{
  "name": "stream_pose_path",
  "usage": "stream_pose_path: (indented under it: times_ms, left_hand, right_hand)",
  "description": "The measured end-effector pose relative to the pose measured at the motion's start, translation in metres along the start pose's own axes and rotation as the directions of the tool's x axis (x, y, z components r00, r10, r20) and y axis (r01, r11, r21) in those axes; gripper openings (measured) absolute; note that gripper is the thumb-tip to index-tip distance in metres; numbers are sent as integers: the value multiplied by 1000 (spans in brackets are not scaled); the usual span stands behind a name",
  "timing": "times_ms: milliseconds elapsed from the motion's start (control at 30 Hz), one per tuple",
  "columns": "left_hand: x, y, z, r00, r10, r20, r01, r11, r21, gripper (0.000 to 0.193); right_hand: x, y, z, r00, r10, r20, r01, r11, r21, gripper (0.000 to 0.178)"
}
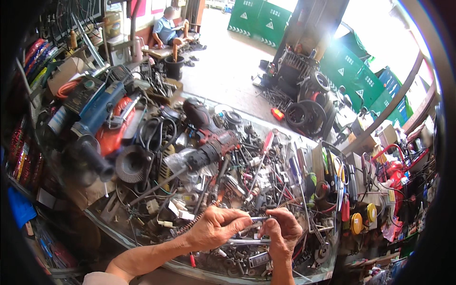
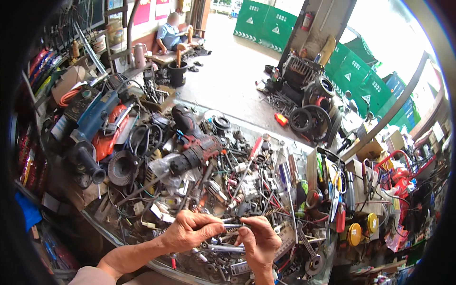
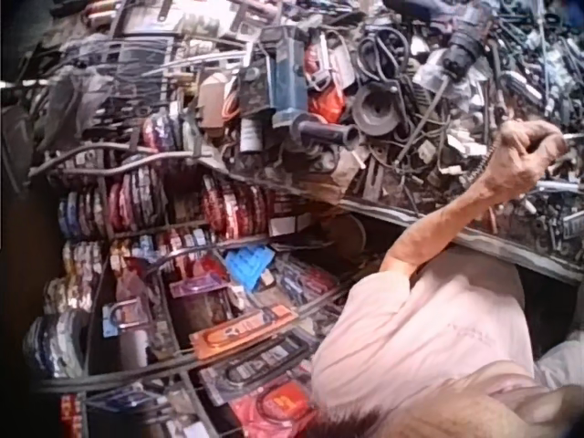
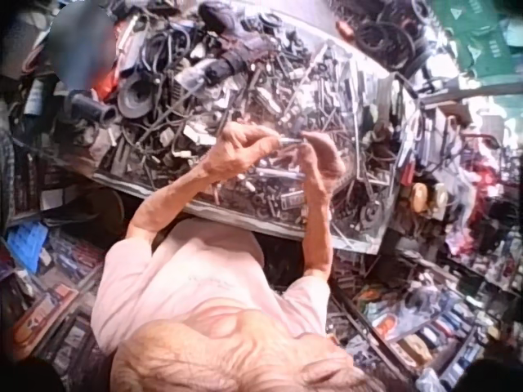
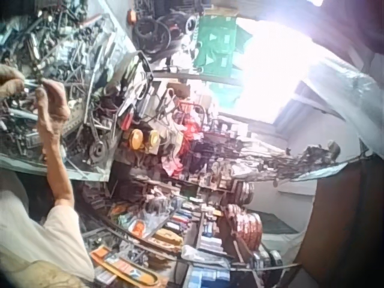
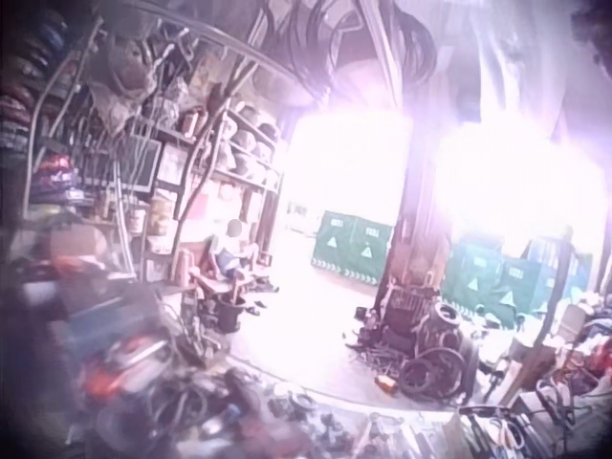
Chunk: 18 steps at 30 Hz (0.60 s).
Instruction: The person assembles small mechanical components on a cluttered workbench. They use a wrench to tighten a nut onto a threaded rod and then attach a spring to the assembly. The person handles the parts with both hands, occasionally reaching for tools or parts from the surrounding area.
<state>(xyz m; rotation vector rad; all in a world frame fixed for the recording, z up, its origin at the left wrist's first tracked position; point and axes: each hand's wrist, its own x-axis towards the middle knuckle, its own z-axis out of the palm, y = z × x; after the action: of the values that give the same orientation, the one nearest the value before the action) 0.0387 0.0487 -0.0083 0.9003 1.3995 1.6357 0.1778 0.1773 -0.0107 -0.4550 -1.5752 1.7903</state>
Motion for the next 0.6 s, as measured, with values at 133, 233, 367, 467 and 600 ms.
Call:
stream_pose_path:
  times_ms: [133, 233, 367, 467, 600]
  left_hand:
    - [-1, 6, -6, 998, -30, 53, 28, 999, 45, 22]
    - [-1, 7, -7, 997, -15, 74, 10, 998, 61, 23]
    - [1, 9, -20, 976, 159, 150, -195, 943, 269, 21]
    - [-2, 0, -20, 958, 252, 137, -278, 932, 233, 22]
    - [-10, -5, -21, 965, 215, 147, -246, 939, 239, 23]
  right_hand:
    - [3, -8, -2, 997, 37, 64, -33, 998, -55, 17]
    - [3, -12, -2, 995, 78, 55, -72, 992, -100, 14]
    - [2, -13, 1, 997, 37, 73, -8, 931, -365, 13]
    - [-1, -4, -1, 997, 6, 77, 27, 911, -413, 18]
    - [-3, 3, 1, 999, -3, 48, 25, 894, -448, 43]
